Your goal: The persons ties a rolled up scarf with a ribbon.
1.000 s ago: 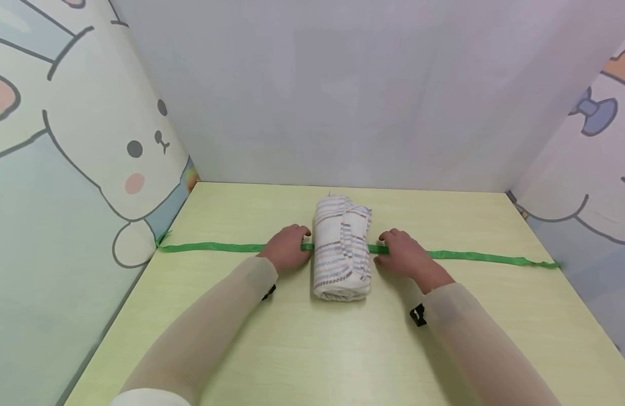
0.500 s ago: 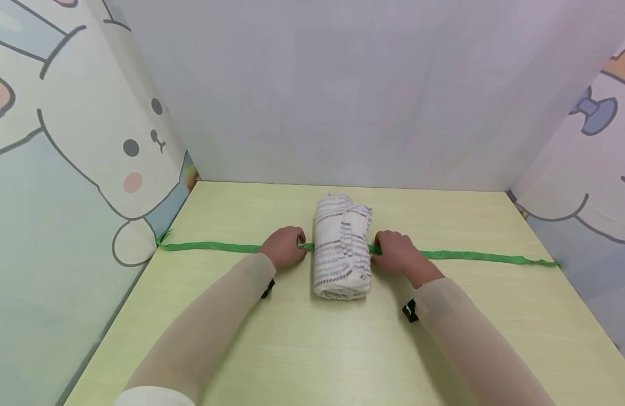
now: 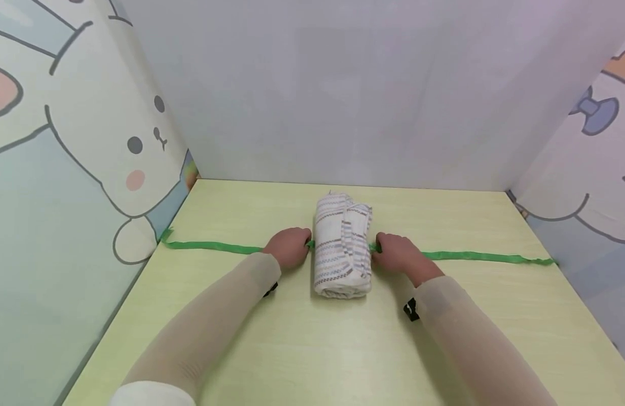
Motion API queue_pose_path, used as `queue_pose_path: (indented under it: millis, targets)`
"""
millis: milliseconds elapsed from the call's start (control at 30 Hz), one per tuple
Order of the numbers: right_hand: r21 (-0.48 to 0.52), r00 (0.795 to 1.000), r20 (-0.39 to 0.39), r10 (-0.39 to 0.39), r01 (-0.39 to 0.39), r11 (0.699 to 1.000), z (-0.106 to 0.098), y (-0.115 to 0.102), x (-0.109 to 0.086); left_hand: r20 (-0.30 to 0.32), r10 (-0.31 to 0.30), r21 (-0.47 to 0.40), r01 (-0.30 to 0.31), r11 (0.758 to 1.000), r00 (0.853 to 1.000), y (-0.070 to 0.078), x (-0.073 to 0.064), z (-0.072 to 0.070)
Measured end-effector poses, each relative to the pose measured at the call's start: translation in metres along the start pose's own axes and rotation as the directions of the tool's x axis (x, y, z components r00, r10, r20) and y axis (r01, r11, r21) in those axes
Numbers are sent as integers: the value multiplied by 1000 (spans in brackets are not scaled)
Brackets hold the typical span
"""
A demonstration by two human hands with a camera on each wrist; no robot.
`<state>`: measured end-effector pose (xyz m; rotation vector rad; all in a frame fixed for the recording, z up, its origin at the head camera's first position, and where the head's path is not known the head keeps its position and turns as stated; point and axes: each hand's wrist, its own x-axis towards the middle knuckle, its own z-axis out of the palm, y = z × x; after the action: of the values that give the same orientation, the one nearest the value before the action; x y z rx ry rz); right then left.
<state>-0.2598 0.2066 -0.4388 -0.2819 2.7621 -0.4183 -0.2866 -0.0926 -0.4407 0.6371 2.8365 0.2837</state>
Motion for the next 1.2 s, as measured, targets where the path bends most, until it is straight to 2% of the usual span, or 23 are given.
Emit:
queue_pose_path:
  millis: [133, 267, 467, 633, 800, 1000, 1100, 1200]
  targets:
    - [36, 1000, 3, 19, -19, 999, -2, 0, -2, 18, -24, 11, 23, 1000, 1000, -2, 0, -2]
    - [43, 999, -12, 38, -38, 998, -4, 2, -3, 16, -44, 73, 43, 996, 999, -6, 1, -4]
    - [-27, 999, -30, 38, -38, 999, -6, 8, 1, -4, -3, 201, 4, 980, 1000, -11, 6, -7]
    - [-79, 998, -58, 17, -22, 997, -7, 13, 5, -15, -59, 218, 61, 974, 998, -16, 10, -8]
    - [-23, 991, -129, 25, -29, 999, -9, 13, 6, -60, -99, 135, 106, 985, 993, -16, 10, -15]
    - [85, 981, -189, 48, -32, 996, -11, 7, 5, -103, -105, 4, 106, 994, 989, -16, 14, -15]
    - [119, 979, -193, 60, -38, 992, -11, 3, 5, -113, -120, -74, 112, 991, 986, -15, 13, -15]
    - [182, 981, -181, 76, -42, 982, -11, -3, 5, -128, -146, -186, 120, 975, 981, -12, 11, -16]
